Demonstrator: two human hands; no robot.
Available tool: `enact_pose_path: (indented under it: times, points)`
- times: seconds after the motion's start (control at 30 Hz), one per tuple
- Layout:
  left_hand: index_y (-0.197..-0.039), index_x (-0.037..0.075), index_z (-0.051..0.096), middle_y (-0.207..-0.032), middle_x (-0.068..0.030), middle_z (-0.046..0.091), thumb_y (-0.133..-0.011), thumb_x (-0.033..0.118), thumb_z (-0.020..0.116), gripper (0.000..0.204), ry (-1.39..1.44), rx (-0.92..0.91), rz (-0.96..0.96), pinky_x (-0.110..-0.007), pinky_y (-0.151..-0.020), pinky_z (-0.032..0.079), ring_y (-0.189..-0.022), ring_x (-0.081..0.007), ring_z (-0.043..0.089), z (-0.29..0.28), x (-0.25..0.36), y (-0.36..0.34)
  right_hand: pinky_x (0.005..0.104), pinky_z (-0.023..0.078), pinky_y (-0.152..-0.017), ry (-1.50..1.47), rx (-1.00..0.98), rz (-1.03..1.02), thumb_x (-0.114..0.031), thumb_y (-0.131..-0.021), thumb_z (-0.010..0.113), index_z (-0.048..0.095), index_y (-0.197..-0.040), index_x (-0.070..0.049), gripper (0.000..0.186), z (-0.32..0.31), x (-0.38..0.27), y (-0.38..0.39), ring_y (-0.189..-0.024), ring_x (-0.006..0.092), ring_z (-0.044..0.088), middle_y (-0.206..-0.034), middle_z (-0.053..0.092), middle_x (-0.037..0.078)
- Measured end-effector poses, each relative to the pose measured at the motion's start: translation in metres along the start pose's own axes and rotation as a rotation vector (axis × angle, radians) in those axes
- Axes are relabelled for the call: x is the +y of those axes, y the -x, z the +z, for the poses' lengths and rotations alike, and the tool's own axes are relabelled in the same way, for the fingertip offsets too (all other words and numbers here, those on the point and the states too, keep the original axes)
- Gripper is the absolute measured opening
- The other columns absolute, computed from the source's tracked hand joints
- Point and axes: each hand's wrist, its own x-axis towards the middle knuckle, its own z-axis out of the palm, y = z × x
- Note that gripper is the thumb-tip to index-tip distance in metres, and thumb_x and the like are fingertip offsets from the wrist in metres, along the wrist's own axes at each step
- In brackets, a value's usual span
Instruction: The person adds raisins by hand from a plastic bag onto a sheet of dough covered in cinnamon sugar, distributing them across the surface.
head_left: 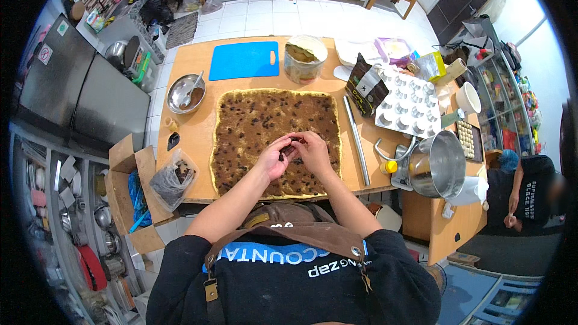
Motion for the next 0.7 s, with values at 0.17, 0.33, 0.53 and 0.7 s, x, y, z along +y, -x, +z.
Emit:
enact_pose_path:
  times: [0.17,0.33,0.53,0.7]
  points:
    - [-0.105,0.003,0.053,-0.096,-0.0083,0.058,-0.087,0.007,0.053,0.018,-0.097,0.094,0.059,-0.028,-0.08,0.052,-0.09,-0.0176,0.058,-0.011,0.001,0.001,0.0357,0.047,-0.071,0.136,0.006,-0.141,-0.009,-0.075,0.062,0.063,-0.093,-0.005,0.019,0.003,0.003,-0.001,-0.079,0.0278,0.06,-0.082,0.062,0.013]
    - [-0.096,0.006,0.052,-0.092,-0.007,0.058,-0.085,0.007,0.056,0.012,-0.123,0.154,0.083,-0.026,-0.077,0.053,-0.086,-0.0161,0.059,-0.02,0.001,0.006,0.0347,0.048,-0.072,0.116,-0.072,-0.083,-0.009,-0.075,0.063,0.061,-0.094,-0.003,0.02,0.003,-0.007,0.002,-0.081,0.0269,0.06,-0.085,0.061,0.012]
    - [-0.092,0.007,0.051,-0.088,-0.0049,0.056,-0.084,0.009,0.059,0.013,-0.195,0.182,0.076,-0.026,-0.073,0.051,-0.078,-0.0149,0.058,-0.021,0.005,0.009,0.0307,0.049,-0.065,-0.156,-0.059,0.074,-0.003,-0.072,0.066,0.058,-0.089,-0.001,0.02,0.015,0.003,0.005,-0.077,0.0221,0.061,-0.086,0.059,0.011]
    - [-0.094,0.008,0.051,-0.084,-0.0023,0.058,-0.086,0.013,0.056,0.01,-0.226,0.106,0.044,-0.022,-0.064,0.05,-0.076,-0.0124,0.058,-0.021,0.006,0.011,0.0296,0.049,-0.064,-0.178,-0.052,0.104,-0.001,-0.07,0.067,0.057,-0.089,0.0,0.021,0.019,0.006,0.001,-0.074,0.0199,0.061,-0.084,0.06,0.01]
